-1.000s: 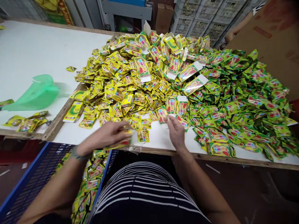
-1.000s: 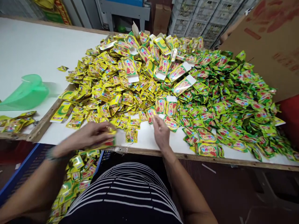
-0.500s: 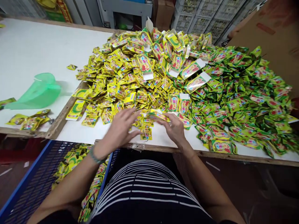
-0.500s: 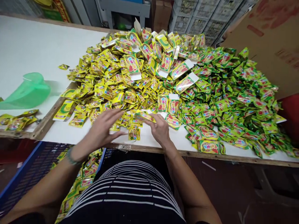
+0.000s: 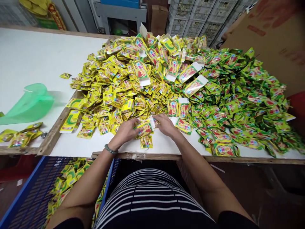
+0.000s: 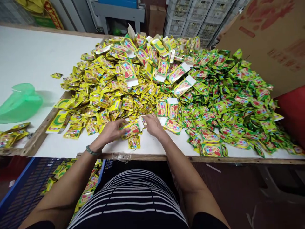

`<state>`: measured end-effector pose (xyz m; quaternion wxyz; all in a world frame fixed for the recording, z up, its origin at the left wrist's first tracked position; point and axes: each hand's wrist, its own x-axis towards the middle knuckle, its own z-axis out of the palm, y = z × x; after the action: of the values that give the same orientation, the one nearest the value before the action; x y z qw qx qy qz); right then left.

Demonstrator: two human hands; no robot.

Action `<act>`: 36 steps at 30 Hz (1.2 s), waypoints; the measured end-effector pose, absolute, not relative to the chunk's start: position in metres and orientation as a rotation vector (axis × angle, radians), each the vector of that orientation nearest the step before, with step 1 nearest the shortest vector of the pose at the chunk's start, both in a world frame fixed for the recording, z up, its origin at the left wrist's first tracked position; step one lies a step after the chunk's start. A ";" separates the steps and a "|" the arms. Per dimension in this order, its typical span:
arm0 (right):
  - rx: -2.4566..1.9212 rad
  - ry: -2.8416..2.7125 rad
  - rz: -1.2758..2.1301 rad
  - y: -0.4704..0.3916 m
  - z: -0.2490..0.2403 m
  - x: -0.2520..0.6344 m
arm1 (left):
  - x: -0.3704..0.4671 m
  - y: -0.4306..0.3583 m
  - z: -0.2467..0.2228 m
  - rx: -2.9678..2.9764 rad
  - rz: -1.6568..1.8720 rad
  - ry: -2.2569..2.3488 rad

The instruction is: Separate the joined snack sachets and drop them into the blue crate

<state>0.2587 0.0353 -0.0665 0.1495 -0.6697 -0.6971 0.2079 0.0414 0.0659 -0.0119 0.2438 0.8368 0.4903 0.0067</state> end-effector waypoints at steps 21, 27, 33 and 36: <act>-1.588 -1.110 0.645 -0.014 -0.058 0.259 | 0.084 0.064 -0.047 1.536 0.495 0.771; -1.565 -0.990 0.653 -0.016 -0.061 0.258 | 0.082 0.059 -0.039 1.383 0.335 0.744; -1.609 -1.016 0.659 -0.020 -0.063 0.266 | 0.087 0.054 -0.033 1.198 0.365 0.797; -1.609 -1.014 0.667 -0.025 -0.066 0.269 | 0.087 0.054 -0.036 1.178 0.335 0.759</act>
<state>0.2686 -0.0245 -0.0663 0.5337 -0.6750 -0.4256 0.2801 0.0875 0.0540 -0.0361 0.7515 0.5394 0.3475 0.1536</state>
